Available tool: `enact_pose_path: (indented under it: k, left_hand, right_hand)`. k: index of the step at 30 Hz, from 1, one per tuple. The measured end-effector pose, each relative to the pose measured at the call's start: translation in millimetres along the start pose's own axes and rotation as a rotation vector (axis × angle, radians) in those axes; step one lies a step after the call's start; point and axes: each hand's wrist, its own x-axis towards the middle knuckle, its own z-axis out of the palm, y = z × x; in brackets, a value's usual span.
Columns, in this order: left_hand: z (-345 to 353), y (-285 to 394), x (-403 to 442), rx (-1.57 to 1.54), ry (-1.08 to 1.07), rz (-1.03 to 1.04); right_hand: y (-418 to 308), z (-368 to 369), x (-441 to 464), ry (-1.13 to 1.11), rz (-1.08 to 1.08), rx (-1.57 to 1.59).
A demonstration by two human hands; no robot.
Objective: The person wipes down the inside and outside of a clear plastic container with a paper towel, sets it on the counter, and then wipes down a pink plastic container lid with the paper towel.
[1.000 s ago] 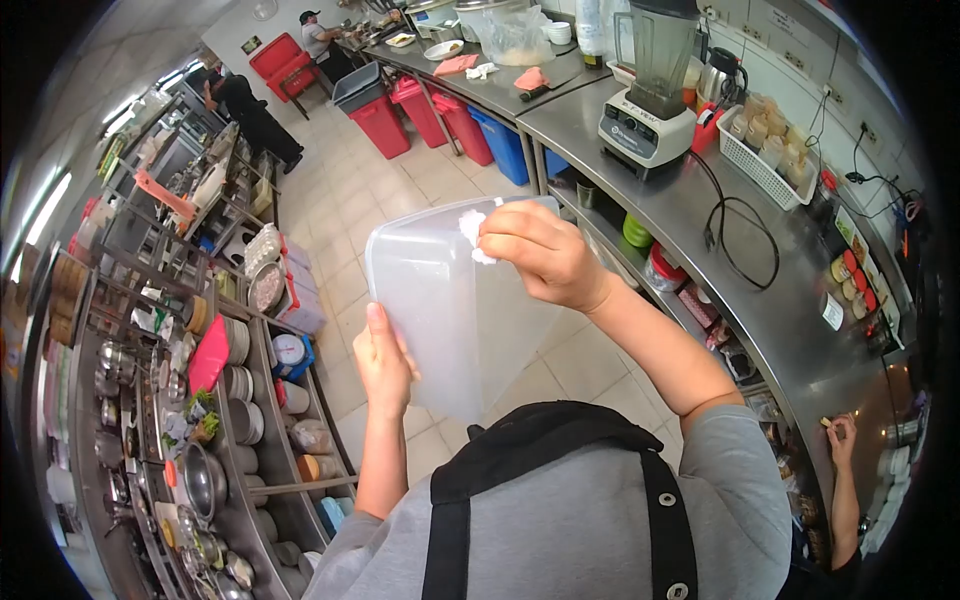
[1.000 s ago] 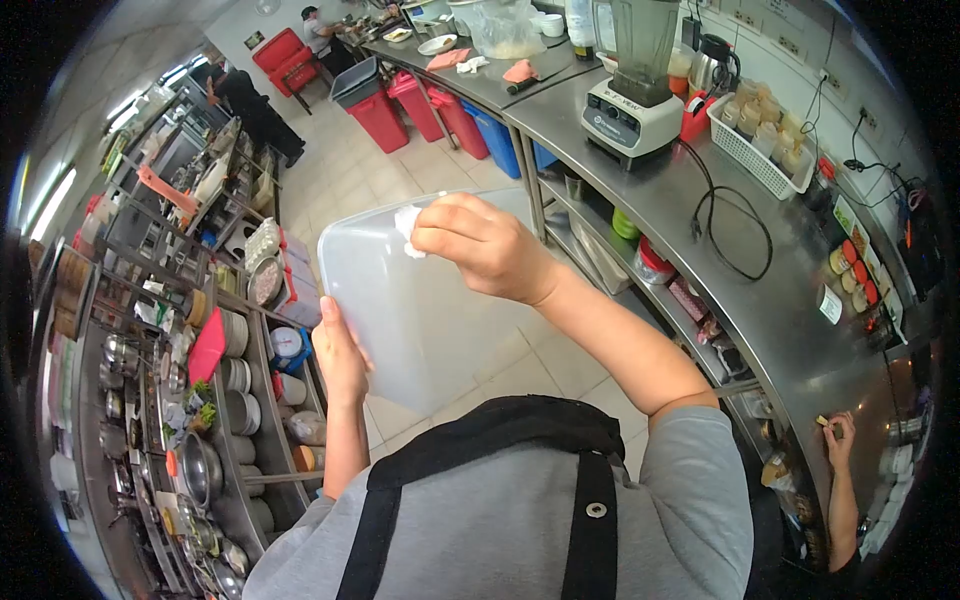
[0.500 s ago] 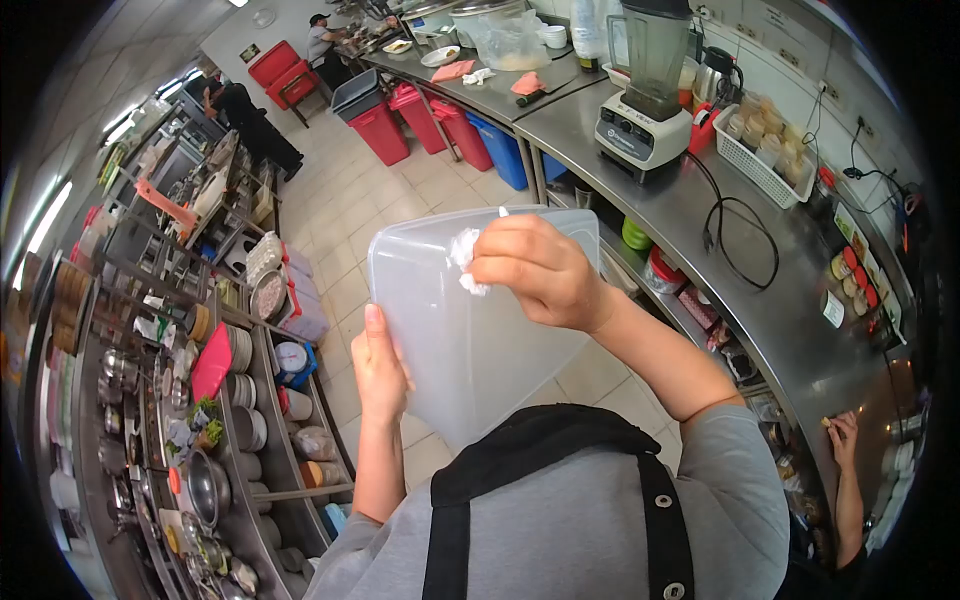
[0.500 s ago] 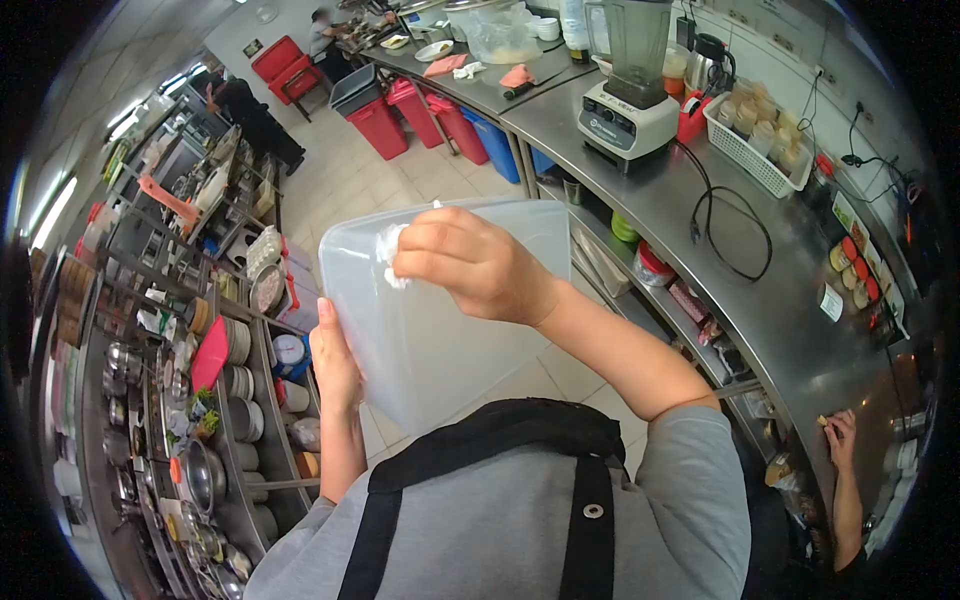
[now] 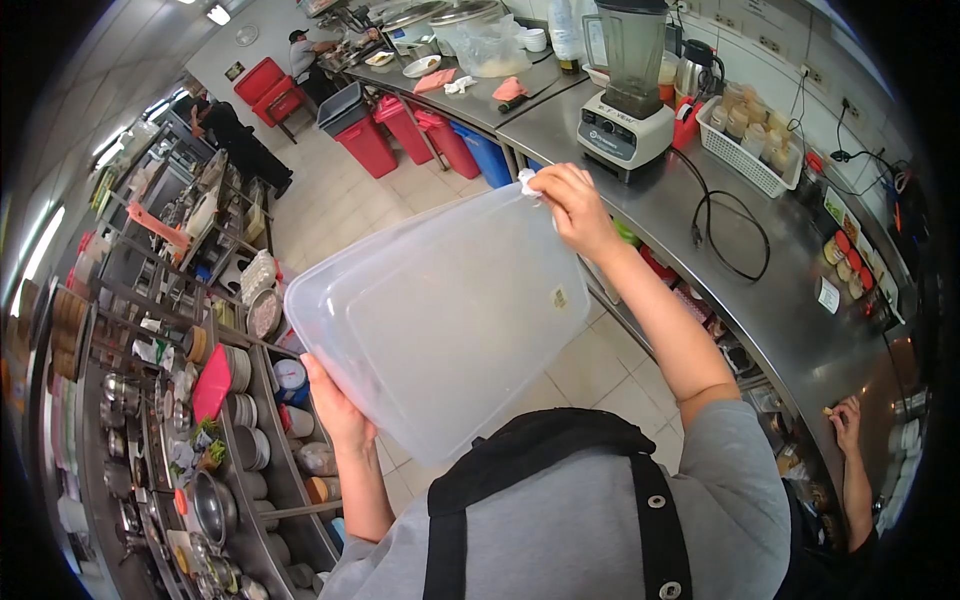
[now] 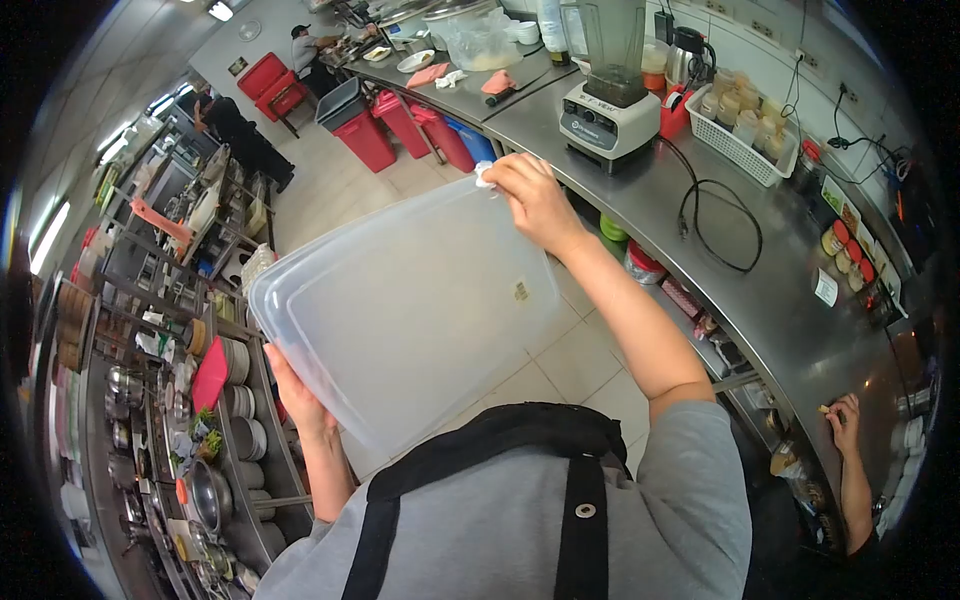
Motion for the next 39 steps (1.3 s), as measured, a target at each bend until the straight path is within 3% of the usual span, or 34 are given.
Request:
enact_pose_path:
  k: [6,12,15,18,24,27,31,34,39]
  left_hand:
    - [-2,4,-3,-0.018,-0.028,0.011]
    - [1,-3,1,-0.049,0.027,-0.046]
    - [11,-6,-2,-0.039,0.057,-0.042]
    - [19,-9,-3,0.008,0.061,-0.008]
    - [13,-20,3,0.05,0.003,-0.035]
    - [29,-26,5,0.109,0.059,-0.002]
    - [15,-21,5,0.063,0.024,-0.016]
    - [-3,-19,7,0.03,-0.055,-0.072]
    - [24,-25,15,0.134,0.051,-0.007]
  right_hand:
    - [19,-2,4,-0.043,0.046,-0.039]
    - [4,19,-3,0.183,0.207,0.119]
    - [-13,26,-6,0.275,0.154,0.056]
    - [-1,34,-10,0.304,0.278,0.022]
    - [-9,46,-6,0.28,0.28,0.143]
    - [-52,50,7,0.207,0.121,0.292]
    - [3,60,-7,0.289,0.265,0.128]
    - [25,51,-5,0.239,0.237,-0.022]
    - [-47,63,7,0.159,0.126,0.219]
